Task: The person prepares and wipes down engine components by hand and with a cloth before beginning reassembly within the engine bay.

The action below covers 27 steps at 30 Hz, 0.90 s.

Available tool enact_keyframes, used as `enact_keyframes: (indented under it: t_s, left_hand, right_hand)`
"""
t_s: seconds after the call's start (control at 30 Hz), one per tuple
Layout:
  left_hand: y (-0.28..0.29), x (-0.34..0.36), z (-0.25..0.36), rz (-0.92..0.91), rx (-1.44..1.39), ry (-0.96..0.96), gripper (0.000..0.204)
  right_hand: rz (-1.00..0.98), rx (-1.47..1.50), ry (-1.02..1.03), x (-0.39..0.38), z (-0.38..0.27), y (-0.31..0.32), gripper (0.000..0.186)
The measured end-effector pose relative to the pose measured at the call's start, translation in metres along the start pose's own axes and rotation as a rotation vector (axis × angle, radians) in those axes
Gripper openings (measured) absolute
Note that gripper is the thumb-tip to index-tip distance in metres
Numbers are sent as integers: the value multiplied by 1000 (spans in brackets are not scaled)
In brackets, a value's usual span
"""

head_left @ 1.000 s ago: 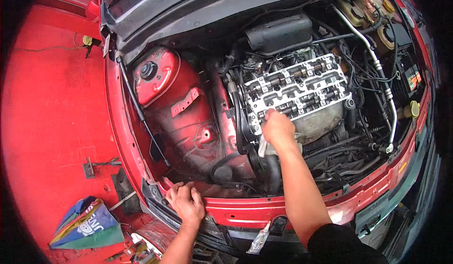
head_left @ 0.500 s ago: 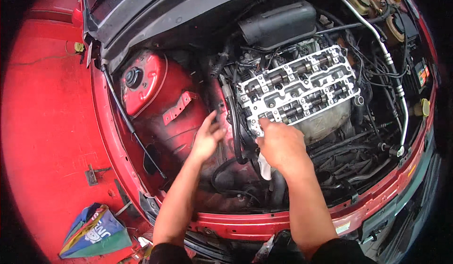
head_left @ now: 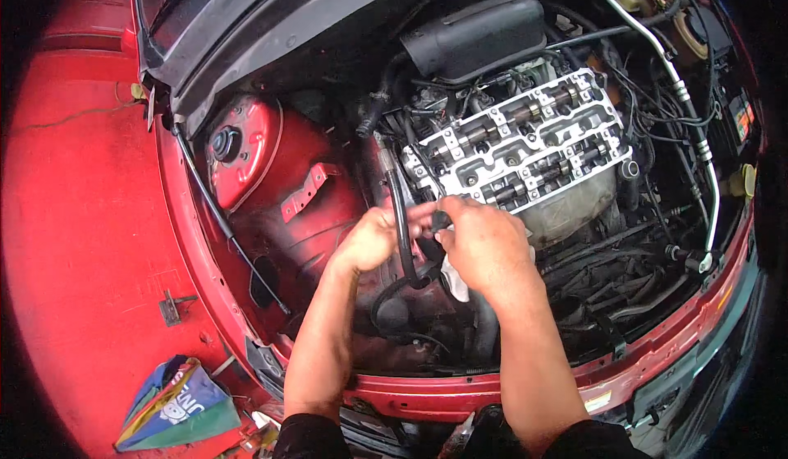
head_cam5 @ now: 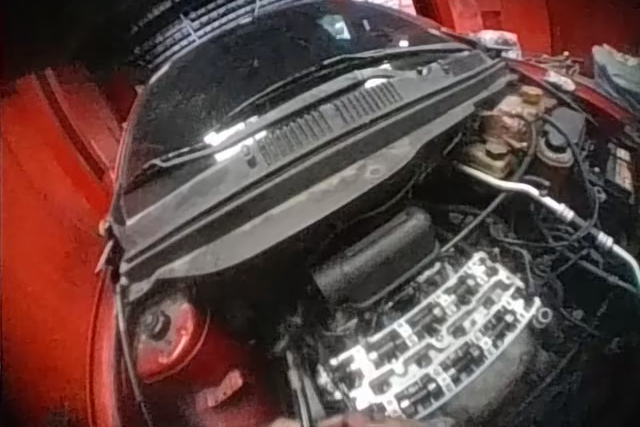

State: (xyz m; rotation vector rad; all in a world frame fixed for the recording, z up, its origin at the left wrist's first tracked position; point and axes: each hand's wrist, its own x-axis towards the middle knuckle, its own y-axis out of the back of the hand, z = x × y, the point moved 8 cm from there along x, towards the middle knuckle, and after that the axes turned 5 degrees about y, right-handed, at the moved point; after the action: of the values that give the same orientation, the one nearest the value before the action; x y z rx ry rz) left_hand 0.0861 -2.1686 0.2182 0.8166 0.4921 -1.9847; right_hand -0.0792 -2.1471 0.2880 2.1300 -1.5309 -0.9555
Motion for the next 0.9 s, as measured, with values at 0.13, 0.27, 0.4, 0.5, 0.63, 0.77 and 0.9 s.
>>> enact_keyframes:
  t_s: [0.13, 0.27, 0.4, 0.5, 0.63, 0.77, 0.9]
  left_hand:
    - [11, 7, -28, -189, 100, -38, 28]
    - [13, 1, 6, -203, 16, 24, 25]
    - [76, 31, 46, 401, 715, -360, 45]
    - [56, 51, 53, 542, 1241, -449, 43]
    - [61, 95, 59, 482, 1216, -297, 37]
    - [66, 110, 58, 525, 1165, -186, 29]
    - [77, 131, 48, 393, 1186, -125, 32]
  right_hand:
    - [33, 34, 175, 5, -24, -24, 45]
    - [-217, -143, -98, 5, 14, -41, 56]
    - [-262, -186, -80, 6, 12, -47, 69]
    - [-253, -164, -47, 5, 4, -47, 68]
    - [-216, -177, -20, 3, 6, -47, 66]
    - [-188, -154, 12, 3, 2, -47, 59]
    - [-172, -105, 23, 3, -2, -43, 53]
